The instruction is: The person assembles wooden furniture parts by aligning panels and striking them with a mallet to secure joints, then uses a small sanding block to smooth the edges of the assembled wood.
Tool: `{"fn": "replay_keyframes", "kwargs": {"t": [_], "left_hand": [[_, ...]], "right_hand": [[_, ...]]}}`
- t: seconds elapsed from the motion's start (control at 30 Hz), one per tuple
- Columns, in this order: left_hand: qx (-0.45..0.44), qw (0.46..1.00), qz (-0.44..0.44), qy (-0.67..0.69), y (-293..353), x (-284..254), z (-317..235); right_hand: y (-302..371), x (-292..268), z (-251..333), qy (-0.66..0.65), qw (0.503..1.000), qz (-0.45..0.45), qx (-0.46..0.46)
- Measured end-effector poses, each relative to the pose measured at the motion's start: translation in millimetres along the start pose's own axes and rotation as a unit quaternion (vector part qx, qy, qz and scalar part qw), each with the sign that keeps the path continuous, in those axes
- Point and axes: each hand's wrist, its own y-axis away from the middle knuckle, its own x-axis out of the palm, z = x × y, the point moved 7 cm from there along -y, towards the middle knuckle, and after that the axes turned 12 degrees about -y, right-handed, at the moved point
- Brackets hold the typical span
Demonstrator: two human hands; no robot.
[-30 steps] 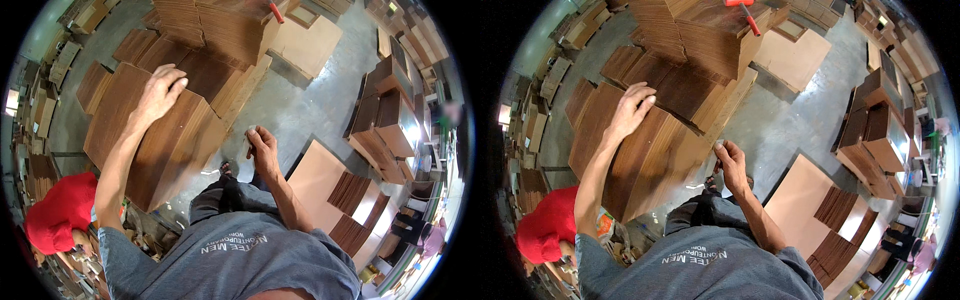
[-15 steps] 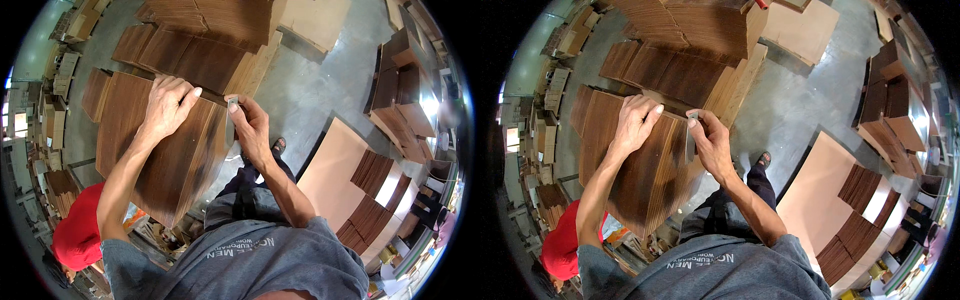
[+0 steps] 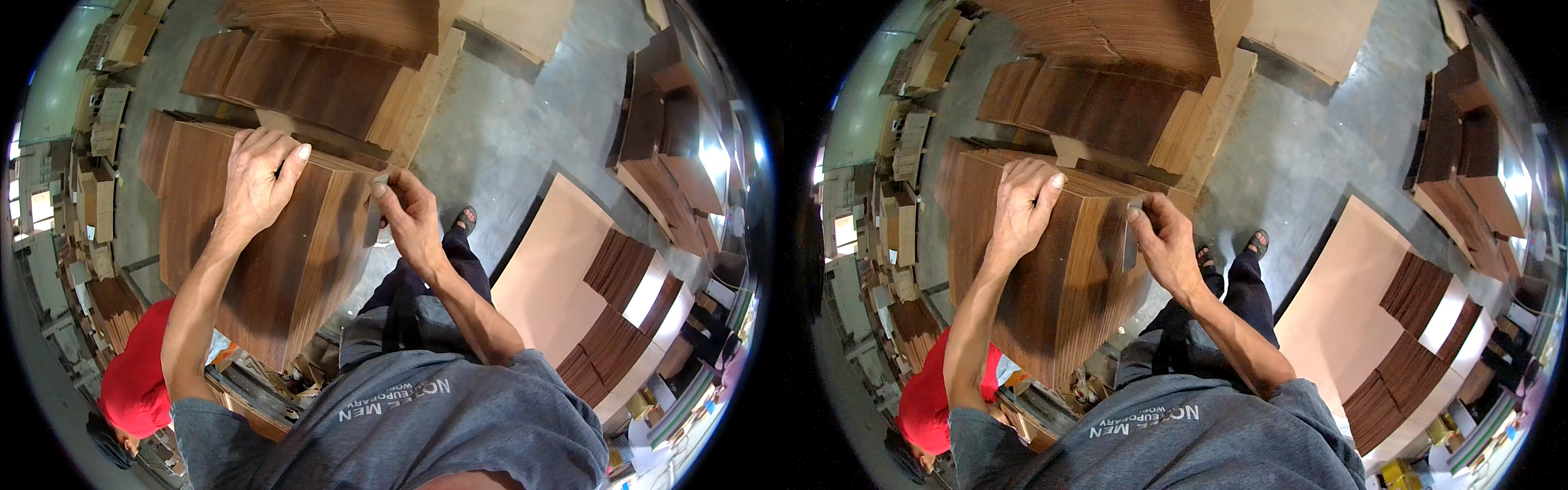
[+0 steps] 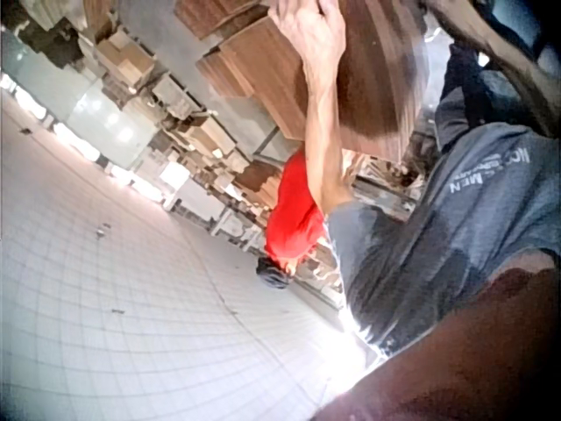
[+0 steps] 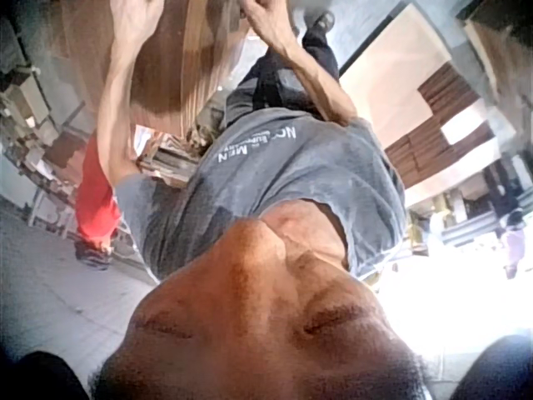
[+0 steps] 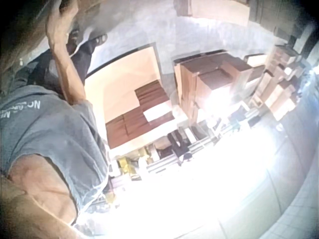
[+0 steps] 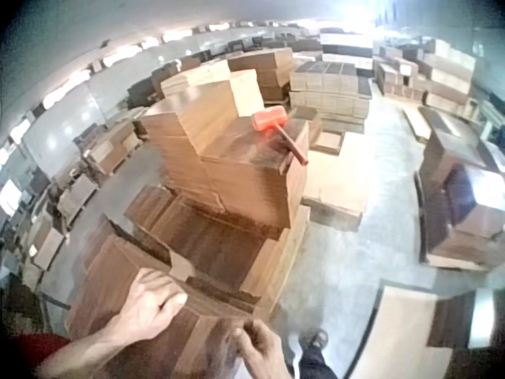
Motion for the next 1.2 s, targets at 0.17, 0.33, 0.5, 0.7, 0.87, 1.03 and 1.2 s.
{"fn": "replay_keyframes", "kwargs": {"t": [0.17, 0.33, 0.5, 0.7, 0.87, 1.03, 1.2], "left_hand": [[-0.004, 0.999, 0.03, -0.01, 0.8, 3.6, 1.2], [-0.005, 1.0, 0.029, -0.005, 0.7, 2.5, 0.3], [0.006, 1.0, 0.016, -0.006, 1.6, 0.1, -0.1], [0.0, 1.0, -0.014, -0.01, 1.3, -2.7, -1.6], [0.024, 1.0, -0.01, -0.009, 0.7, -0.3, -3.5], [0.021, 1.0, 0.009, -0.008, 1.0, 2.6, -1.9], [0.0, 1.0, 0.024, -0.006, -3.1, 0.4, -3.6]], "right_hand": [[10.5, 14.3, 3.8, -0.018, 1.0, 0.023, 0.007], [8.8, 10.2, 0.3, -0.028, 1.0, -0.012, -0.005], [3.8, 16.0, 22.4, -0.039, 0.998, -0.033, -0.028], [-10.1, 35.7, 47.6, -0.003, 0.983, -0.047, -0.176], [-14.8, 47.0, 55.2, 0.078, 0.979, -0.044, -0.183], [-19.8, 42.7, 37.4, 0.058, 0.983, -0.047, -0.166], [-21.0, 22.1, 6.7, 0.036, 0.985, -0.076, -0.149]]}}
